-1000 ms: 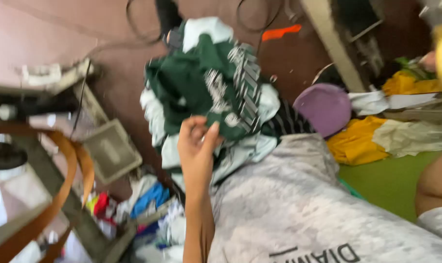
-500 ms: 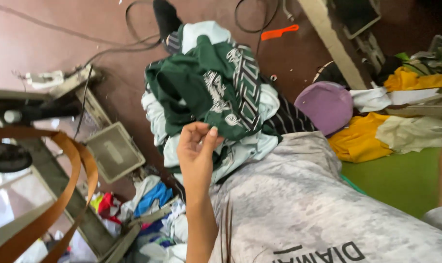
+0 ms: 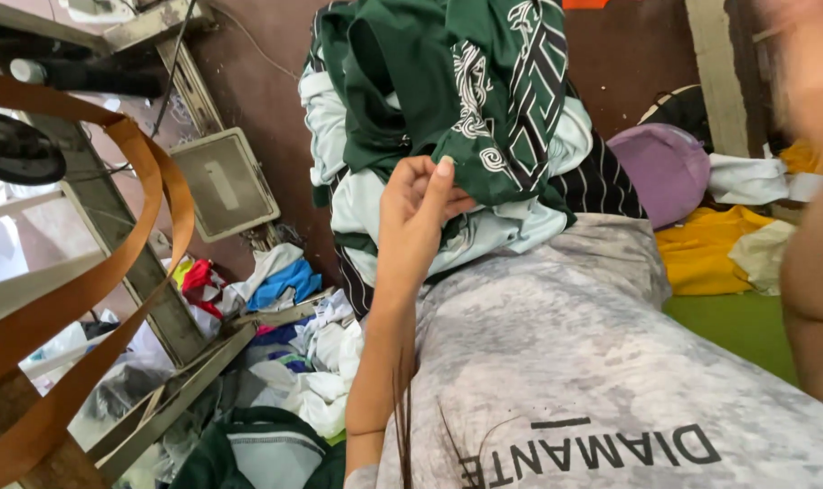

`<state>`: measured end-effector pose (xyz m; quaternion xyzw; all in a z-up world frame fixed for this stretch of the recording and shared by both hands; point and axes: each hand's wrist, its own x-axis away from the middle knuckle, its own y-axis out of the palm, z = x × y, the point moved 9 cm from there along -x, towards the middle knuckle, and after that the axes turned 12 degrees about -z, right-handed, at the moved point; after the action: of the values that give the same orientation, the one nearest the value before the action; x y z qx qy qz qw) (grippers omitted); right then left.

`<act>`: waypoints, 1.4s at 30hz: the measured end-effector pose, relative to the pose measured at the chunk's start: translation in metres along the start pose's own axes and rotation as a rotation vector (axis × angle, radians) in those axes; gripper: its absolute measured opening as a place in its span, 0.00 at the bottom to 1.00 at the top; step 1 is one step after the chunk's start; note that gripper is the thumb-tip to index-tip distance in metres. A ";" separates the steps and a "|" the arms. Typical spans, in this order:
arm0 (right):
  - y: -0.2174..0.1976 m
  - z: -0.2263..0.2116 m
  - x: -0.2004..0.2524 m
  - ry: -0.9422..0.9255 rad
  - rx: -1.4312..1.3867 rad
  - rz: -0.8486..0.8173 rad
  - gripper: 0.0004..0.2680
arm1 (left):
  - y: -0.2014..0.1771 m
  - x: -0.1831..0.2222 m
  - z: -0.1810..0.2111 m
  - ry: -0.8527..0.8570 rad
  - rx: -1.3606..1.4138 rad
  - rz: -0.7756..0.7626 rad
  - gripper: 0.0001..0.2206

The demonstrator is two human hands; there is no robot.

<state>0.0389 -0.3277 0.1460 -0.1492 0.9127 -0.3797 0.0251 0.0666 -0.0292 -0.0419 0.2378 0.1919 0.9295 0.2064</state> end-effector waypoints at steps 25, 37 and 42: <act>0.100 0.018 -0.058 0.260 -0.371 -0.295 0.05 | 0.010 0.039 0.109 0.340 -0.433 0.283 0.12; 0.084 -0.026 -0.053 0.104 -0.606 0.023 0.03 | 0.116 0.016 0.069 0.242 -0.434 -0.409 0.25; 0.080 -0.014 -0.039 -0.135 -1.220 0.145 0.03 | 0.115 0.028 0.087 0.370 -0.590 -0.442 0.06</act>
<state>0.0536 -0.2534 0.0966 -0.0978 0.9696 0.2235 0.0186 0.0562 -0.0901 0.0912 -0.0497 -0.0024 0.9050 0.4226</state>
